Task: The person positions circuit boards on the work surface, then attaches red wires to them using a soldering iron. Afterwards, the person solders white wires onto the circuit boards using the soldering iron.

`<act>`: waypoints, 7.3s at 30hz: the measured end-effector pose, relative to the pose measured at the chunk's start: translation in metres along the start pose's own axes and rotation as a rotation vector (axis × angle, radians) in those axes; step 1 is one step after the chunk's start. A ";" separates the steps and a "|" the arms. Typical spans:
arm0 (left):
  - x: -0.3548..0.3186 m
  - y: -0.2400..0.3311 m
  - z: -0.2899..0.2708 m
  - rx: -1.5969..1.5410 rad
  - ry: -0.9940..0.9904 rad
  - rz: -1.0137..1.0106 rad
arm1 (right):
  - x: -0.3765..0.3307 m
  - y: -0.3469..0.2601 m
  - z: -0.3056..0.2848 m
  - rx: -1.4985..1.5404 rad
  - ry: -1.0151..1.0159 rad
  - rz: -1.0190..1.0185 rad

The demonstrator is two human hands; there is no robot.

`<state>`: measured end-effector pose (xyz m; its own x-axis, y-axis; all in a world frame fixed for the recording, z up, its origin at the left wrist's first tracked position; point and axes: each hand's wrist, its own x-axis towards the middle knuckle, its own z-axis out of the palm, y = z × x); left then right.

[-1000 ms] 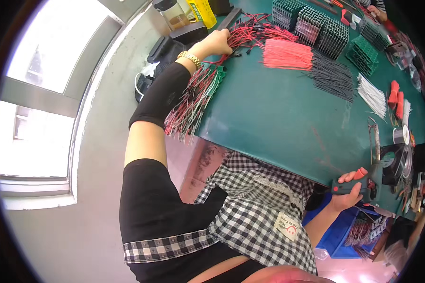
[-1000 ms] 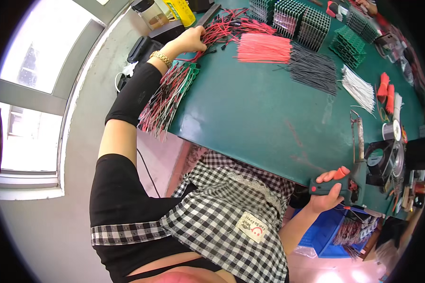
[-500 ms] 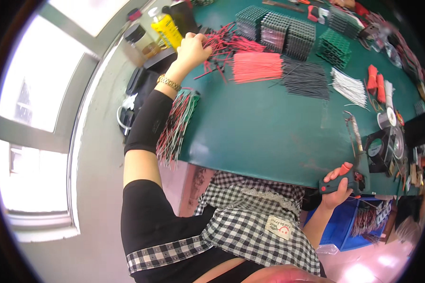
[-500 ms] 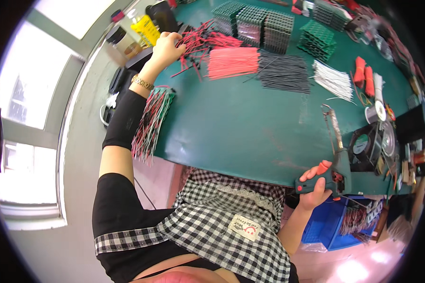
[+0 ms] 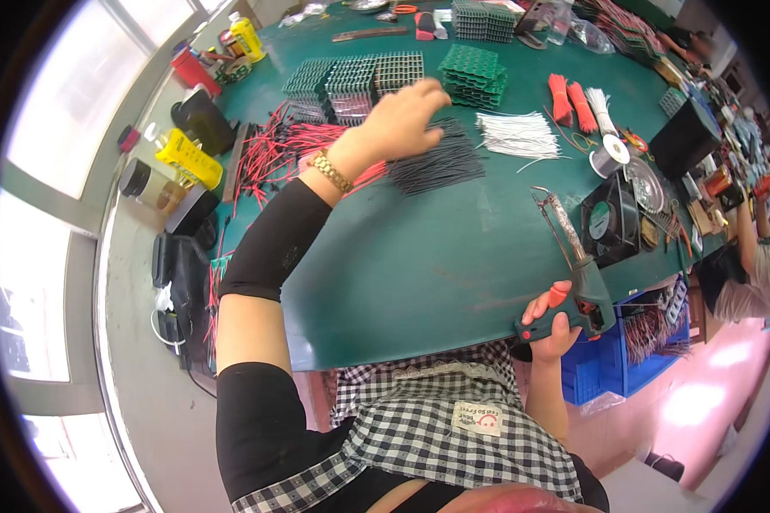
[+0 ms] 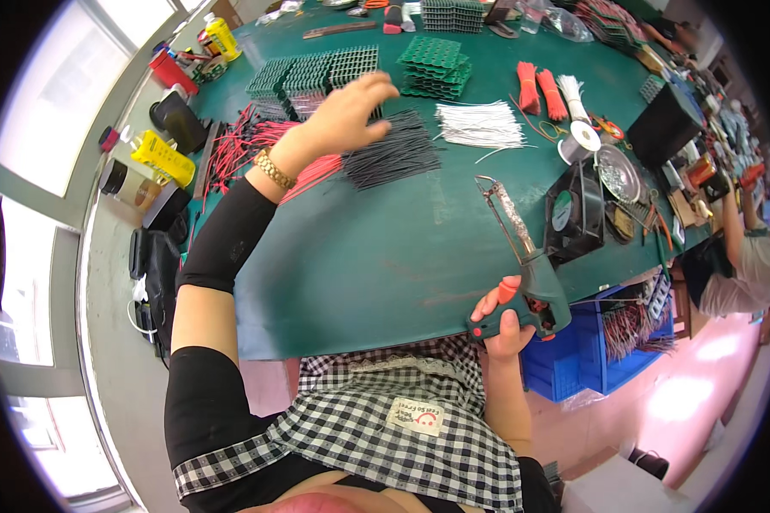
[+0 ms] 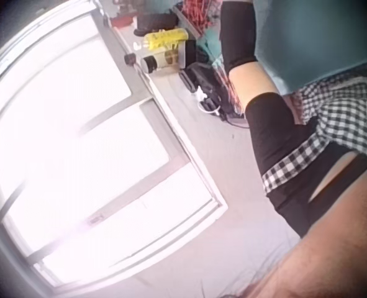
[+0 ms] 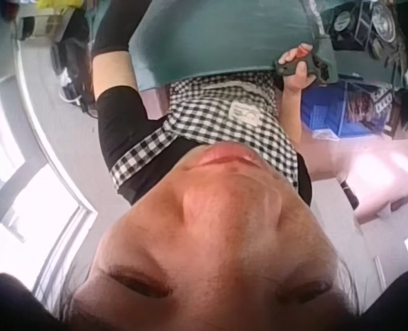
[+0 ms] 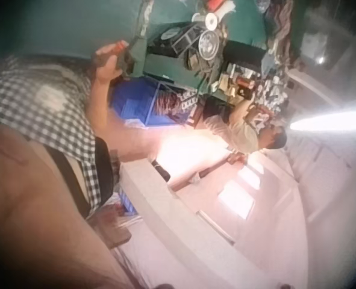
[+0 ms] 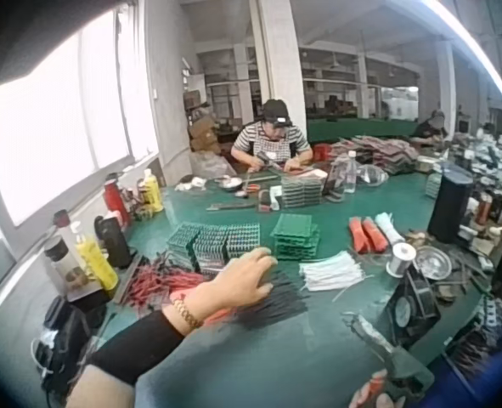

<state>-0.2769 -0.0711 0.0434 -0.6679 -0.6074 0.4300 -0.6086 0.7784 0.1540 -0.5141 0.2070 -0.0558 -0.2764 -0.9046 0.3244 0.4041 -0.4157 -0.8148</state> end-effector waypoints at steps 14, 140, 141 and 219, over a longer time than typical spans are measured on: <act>0.182 -0.044 0.061 -0.197 -0.085 -0.640 | 0.000 -0.016 -0.006 -0.063 -0.082 0.215; -0.166 0.185 -0.063 -0.755 -0.080 -0.176 | 0.006 -0.018 0.004 -0.068 -0.196 -0.030; -0.169 0.183 -0.102 -0.951 -0.152 -0.103 | 0.007 -0.021 0.000 -0.067 -0.187 -0.013; -0.124 0.219 -0.263 -1.137 -0.413 1.898 | 0.016 -0.020 -0.020 -0.148 0.036 0.154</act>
<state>-0.2143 0.2162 0.2576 -0.1129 0.8447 0.5232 0.9626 -0.0376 0.2684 -0.5442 0.2025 -0.0438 -0.2535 -0.9512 0.1757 0.3125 -0.2524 -0.9158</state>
